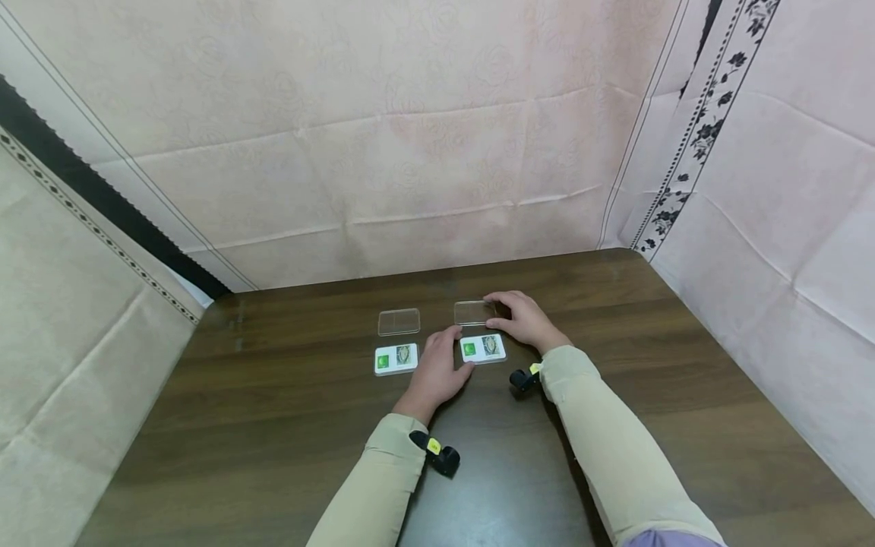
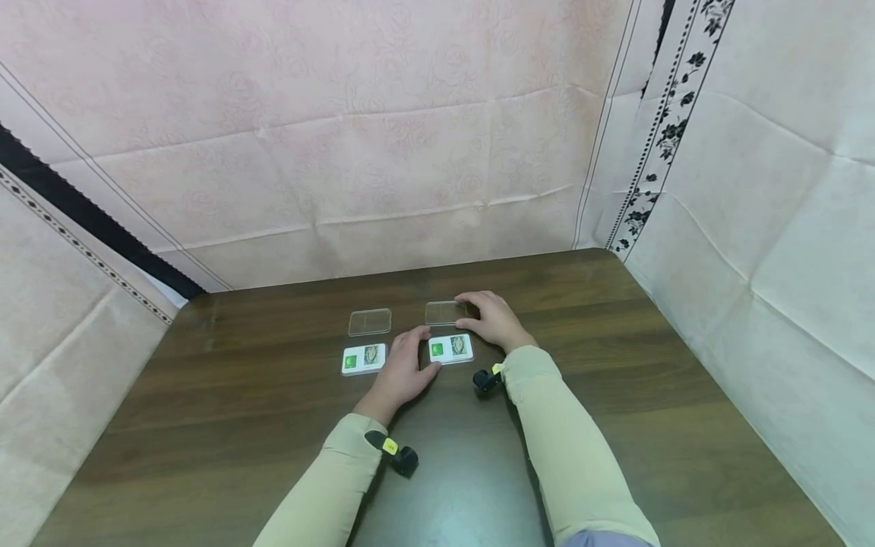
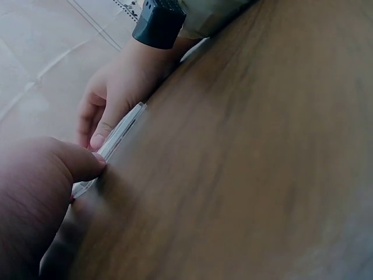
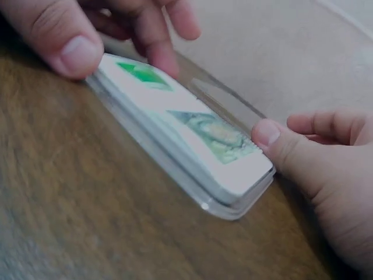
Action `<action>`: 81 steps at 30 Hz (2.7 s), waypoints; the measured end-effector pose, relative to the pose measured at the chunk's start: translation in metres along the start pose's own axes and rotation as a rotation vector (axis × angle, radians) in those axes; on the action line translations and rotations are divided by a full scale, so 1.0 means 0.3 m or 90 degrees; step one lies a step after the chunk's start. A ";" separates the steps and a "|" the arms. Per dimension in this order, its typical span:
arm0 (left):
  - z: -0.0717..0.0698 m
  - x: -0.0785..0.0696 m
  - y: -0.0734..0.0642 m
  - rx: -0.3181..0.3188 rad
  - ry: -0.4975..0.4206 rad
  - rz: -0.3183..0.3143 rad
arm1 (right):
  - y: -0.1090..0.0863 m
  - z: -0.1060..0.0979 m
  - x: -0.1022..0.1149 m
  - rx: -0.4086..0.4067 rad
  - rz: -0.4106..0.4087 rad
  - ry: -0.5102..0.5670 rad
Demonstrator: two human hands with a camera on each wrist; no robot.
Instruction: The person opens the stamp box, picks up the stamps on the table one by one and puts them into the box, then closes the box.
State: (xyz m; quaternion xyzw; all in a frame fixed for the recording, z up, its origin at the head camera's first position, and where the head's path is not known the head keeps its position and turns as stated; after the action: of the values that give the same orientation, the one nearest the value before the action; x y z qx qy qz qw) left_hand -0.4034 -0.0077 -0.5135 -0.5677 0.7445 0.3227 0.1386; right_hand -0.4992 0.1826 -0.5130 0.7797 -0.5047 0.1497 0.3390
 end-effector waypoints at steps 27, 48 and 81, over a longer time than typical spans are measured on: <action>0.007 0.007 0.004 -0.007 -0.020 -0.025 | -0.160 -0.061 0.047 -0.009 0.011 0.083; 0.008 0.011 0.005 0.004 -0.023 -0.041 | -0.196 -0.056 0.063 0.005 0.003 0.091; 0.006 0.004 0.005 0.010 -0.016 -0.032 | -0.211 -0.054 0.078 0.020 -0.028 0.049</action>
State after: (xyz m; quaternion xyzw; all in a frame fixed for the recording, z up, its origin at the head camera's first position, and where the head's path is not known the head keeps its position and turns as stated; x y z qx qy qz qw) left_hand -0.4054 -0.0073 -0.5151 -0.5807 0.7310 0.3203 0.1606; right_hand -0.4307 0.1940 -0.5119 0.7894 -0.4717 0.1799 0.3491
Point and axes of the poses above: each hand's wrist, its own y-axis towards the middle knuckle, its own z-axis out of the palm, x = y × z, the point moved 6 cm from there along y, towards the middle knuckle, and after that the axes turned 11 degrees about -x, right-handed, at the moved point
